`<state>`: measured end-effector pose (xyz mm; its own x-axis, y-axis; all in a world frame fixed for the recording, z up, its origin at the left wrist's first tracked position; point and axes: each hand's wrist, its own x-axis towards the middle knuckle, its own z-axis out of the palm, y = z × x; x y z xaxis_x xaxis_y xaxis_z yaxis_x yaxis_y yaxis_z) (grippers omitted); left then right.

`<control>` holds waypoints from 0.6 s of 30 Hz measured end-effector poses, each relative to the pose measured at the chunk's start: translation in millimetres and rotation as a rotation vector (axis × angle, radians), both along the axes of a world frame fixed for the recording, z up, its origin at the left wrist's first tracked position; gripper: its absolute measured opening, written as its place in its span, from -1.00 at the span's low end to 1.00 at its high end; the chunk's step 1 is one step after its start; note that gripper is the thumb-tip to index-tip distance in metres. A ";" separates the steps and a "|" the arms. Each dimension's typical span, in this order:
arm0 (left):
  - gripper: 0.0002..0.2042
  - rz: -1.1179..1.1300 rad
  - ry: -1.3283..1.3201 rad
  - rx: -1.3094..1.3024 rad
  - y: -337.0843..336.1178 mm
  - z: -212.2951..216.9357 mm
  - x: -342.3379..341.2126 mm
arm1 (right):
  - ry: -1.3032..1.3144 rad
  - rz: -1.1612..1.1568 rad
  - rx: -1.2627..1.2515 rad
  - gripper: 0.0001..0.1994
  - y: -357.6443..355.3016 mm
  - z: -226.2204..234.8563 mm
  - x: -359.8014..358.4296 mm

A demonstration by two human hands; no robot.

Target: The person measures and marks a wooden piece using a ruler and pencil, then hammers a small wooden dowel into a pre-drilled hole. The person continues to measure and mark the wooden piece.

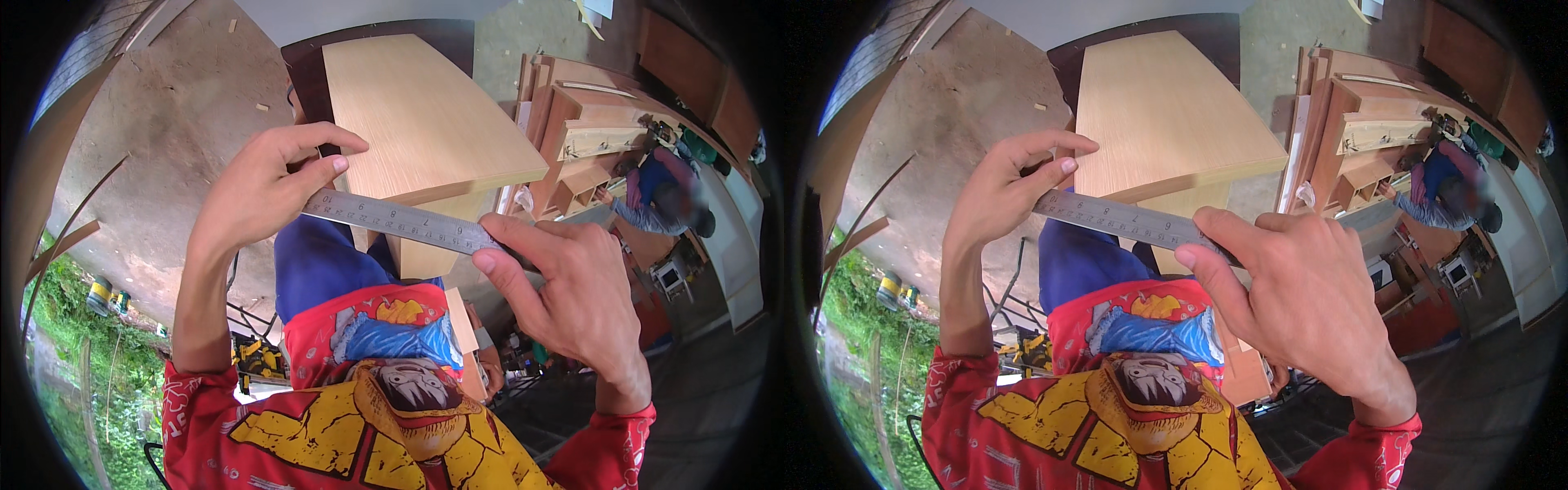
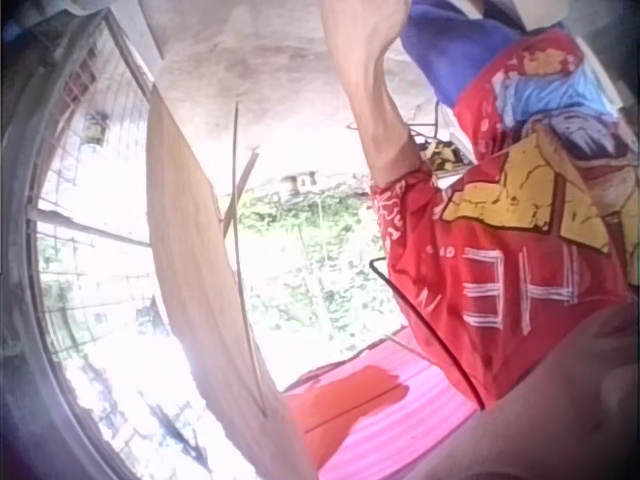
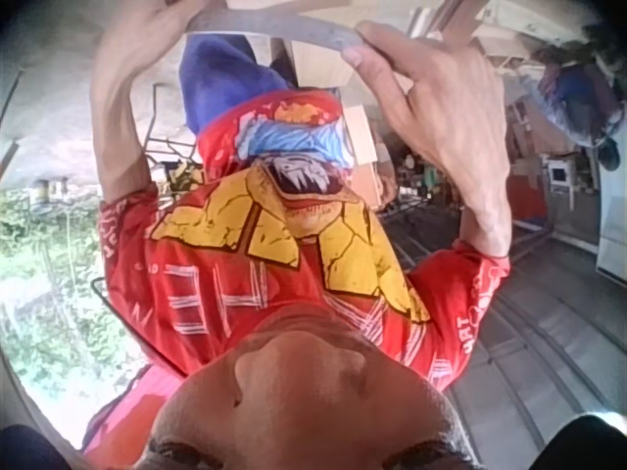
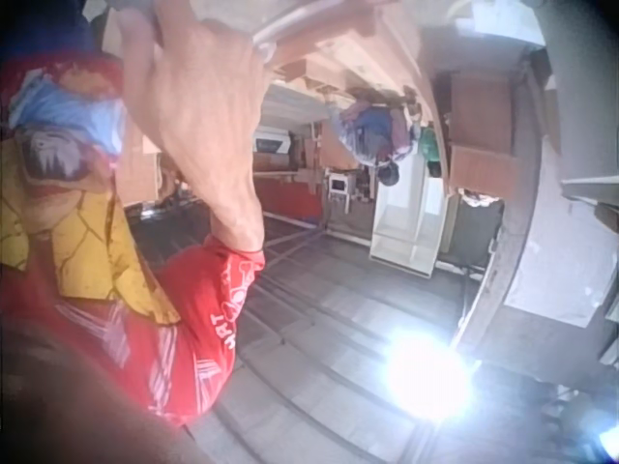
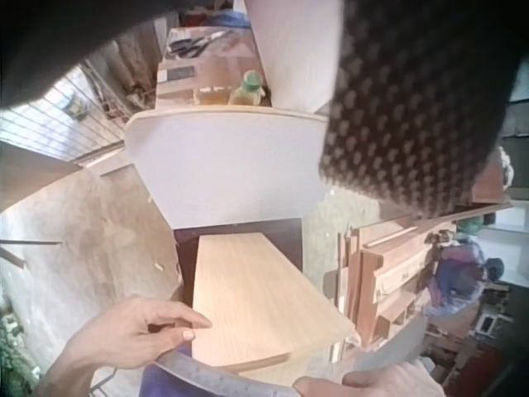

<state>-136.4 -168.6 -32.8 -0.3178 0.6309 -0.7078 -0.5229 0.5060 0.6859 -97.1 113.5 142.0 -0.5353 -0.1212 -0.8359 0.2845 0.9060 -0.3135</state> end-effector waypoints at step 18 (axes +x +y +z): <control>-0.70 -0.066 -0.102 -0.113 3.4 4.2 -1.4 | 0.012 0.000 -0.097 -0.67 18.4 -21.5 10.1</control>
<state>-137.8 -165.2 -28.6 -0.2014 0.5625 -0.8019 -0.5503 0.6123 0.5677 -87.0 131.9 120.5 -0.5450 -0.2009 -0.8140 0.2803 0.8713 -0.4028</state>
